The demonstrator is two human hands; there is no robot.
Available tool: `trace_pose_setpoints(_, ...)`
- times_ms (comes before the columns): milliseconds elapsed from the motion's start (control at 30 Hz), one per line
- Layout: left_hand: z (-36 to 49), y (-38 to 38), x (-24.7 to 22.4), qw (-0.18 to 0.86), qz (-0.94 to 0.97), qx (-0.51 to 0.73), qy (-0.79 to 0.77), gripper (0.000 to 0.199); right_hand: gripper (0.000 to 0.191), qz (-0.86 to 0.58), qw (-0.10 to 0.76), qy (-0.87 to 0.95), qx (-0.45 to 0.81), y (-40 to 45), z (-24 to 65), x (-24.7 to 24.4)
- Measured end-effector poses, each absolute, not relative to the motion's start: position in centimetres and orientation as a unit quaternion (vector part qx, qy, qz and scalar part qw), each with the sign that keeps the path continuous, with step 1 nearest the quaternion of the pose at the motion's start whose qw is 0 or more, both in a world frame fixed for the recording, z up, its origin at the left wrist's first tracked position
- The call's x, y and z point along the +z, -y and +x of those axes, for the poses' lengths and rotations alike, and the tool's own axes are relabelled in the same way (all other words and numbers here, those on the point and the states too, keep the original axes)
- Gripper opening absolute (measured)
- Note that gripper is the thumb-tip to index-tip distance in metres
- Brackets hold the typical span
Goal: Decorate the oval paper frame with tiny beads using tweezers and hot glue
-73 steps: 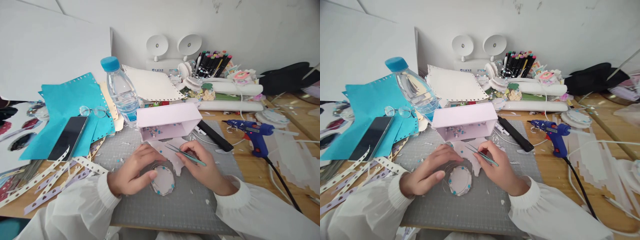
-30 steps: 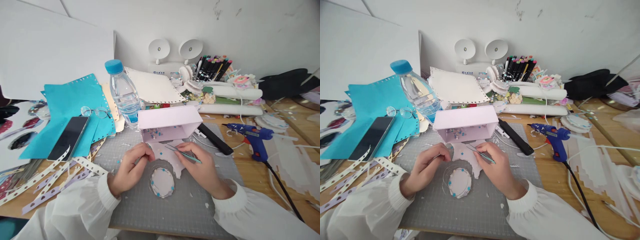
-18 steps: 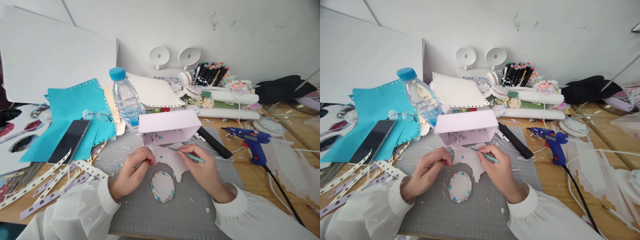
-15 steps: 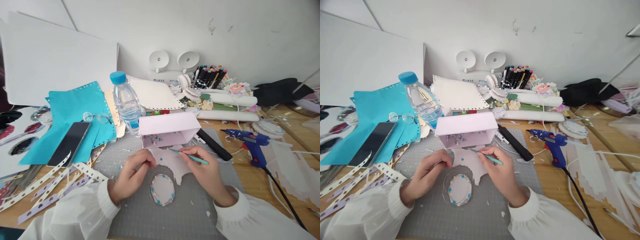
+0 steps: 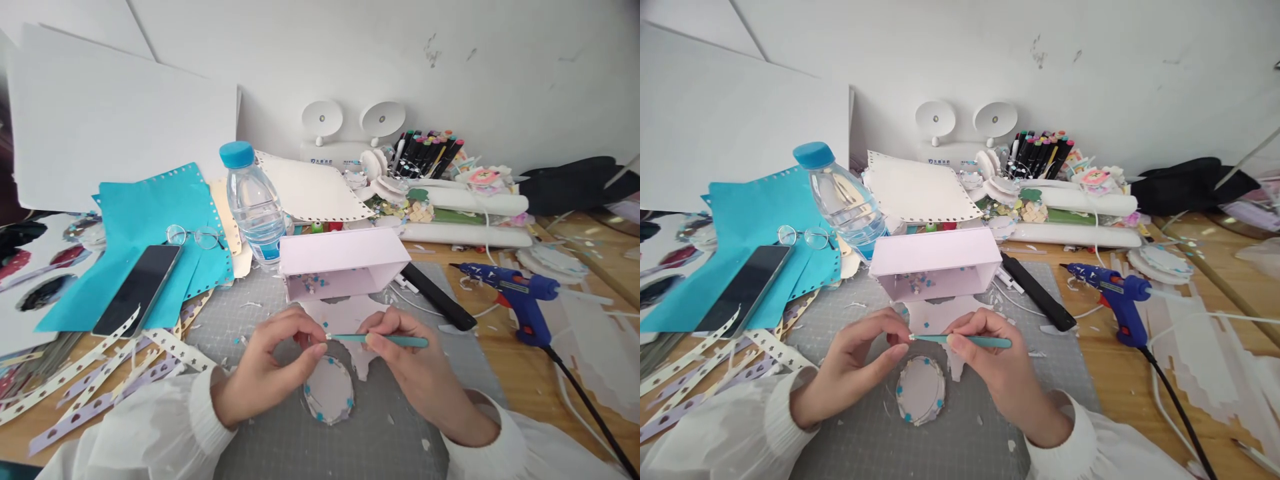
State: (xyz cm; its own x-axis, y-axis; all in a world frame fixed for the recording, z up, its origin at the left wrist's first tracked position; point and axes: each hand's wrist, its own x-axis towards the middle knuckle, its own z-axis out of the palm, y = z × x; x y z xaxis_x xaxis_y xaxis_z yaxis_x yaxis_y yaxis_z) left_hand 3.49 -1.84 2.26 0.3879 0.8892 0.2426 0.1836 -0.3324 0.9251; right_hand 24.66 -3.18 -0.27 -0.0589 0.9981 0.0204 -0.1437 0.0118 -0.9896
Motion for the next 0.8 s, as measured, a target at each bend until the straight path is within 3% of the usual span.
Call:
trace_pose_setpoints(200,3.51,1.97,2.22,0.441,0.696,0.413,-0.388,0.007,0.009,-0.409,0.522,0.511,0.547,3.52,24.71,-0.76)
trace_pose_setpoints(667,3.42,1.77,2.13,0.444,0.705,0.405,-0.376,0.007,0.011,-0.414,0.521,0.500,0.554,3.42,24.69,-0.38)
trace_pose_setpoints(800,3.42,1.56,2.20,0.445,0.699,0.406,-0.385,0.010,0.012,-0.434,0.535,0.519,0.505,3.07,25.00,-0.42)
